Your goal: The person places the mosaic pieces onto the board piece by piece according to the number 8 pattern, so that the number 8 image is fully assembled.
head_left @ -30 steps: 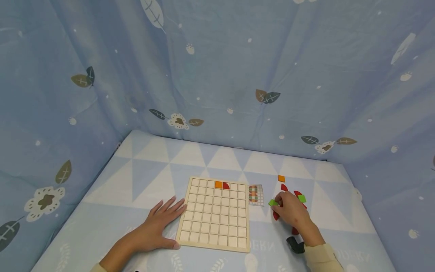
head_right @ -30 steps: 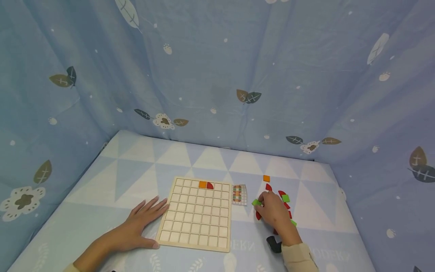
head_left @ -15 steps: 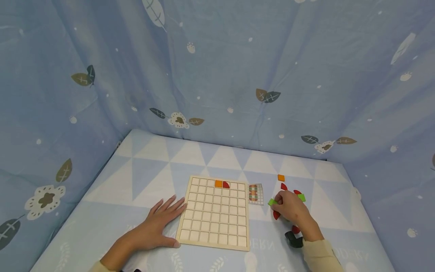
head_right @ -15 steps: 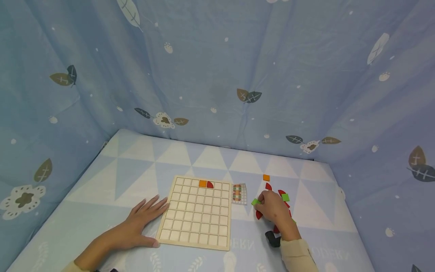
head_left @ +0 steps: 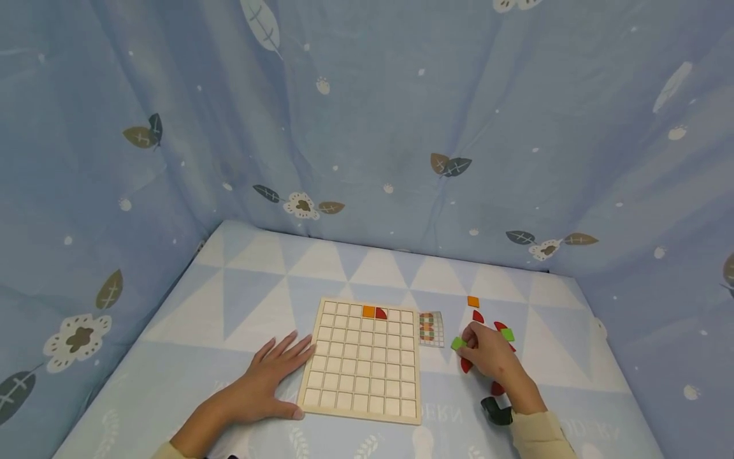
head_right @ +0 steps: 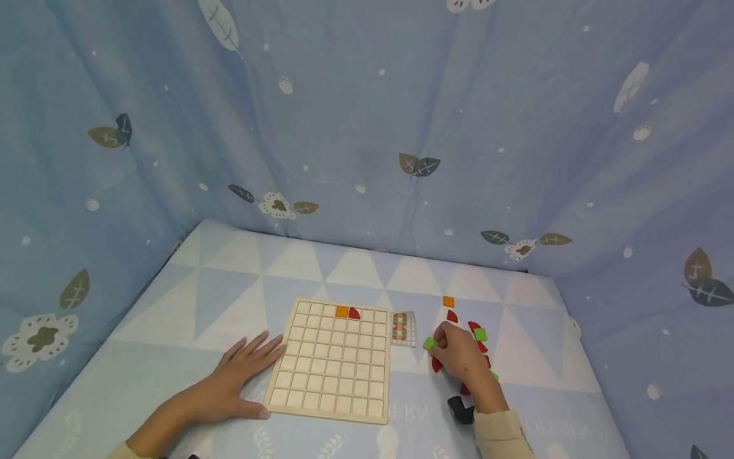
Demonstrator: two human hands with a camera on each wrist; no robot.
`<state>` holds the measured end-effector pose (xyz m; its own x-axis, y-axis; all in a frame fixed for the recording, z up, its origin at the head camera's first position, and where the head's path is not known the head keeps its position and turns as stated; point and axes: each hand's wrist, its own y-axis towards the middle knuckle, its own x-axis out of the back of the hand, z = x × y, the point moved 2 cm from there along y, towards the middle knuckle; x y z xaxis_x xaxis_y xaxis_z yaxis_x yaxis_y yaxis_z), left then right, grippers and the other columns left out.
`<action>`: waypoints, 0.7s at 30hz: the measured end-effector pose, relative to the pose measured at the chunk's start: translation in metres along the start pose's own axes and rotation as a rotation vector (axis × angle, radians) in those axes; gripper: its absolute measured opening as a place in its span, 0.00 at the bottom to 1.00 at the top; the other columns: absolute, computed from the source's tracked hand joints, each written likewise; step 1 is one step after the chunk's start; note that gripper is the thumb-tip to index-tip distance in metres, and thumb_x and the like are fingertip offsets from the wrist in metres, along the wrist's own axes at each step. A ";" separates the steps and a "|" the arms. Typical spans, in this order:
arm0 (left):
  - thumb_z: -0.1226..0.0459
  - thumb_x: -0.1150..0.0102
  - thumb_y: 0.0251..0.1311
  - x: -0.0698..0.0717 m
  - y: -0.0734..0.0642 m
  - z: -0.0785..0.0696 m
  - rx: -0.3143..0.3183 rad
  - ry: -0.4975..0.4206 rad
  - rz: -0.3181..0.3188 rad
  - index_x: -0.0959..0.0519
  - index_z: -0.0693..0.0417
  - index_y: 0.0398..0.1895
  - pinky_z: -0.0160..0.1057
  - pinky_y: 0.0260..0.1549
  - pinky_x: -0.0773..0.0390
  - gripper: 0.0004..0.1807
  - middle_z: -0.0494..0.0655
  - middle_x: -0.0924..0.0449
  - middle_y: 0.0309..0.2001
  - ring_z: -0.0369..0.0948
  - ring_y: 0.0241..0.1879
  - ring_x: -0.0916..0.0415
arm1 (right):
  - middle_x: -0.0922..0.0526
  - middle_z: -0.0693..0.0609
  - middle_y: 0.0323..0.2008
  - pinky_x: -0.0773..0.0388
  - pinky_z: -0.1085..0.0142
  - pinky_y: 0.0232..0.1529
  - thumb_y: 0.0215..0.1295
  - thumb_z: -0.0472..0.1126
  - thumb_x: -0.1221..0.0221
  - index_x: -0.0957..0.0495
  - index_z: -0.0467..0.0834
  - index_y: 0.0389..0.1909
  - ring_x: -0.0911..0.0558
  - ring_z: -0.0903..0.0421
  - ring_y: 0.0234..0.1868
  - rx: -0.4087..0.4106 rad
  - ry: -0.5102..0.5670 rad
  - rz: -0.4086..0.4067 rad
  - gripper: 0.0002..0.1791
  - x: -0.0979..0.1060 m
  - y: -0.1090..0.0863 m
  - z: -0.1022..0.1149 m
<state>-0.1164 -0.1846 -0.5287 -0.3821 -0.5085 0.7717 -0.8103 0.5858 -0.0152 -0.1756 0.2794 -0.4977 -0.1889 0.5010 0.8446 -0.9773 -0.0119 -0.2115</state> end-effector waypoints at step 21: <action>0.31 0.30 0.50 -0.002 0.000 -0.001 0.001 0.001 -0.009 0.42 0.47 0.84 0.60 0.73 0.69 0.61 0.46 0.50 0.84 0.59 0.82 0.63 | 0.21 0.55 0.30 0.23 0.64 0.36 0.67 0.36 0.31 0.20 0.45 0.38 0.25 0.56 0.33 0.184 0.096 -0.074 0.06 0.007 0.000 0.034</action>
<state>-0.1152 -0.1836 -0.5294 -0.3748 -0.5131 0.7721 -0.8140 0.5807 -0.0092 -0.1807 0.2531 -0.4751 -0.1147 0.5863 0.8019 -0.9908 -0.1256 -0.0499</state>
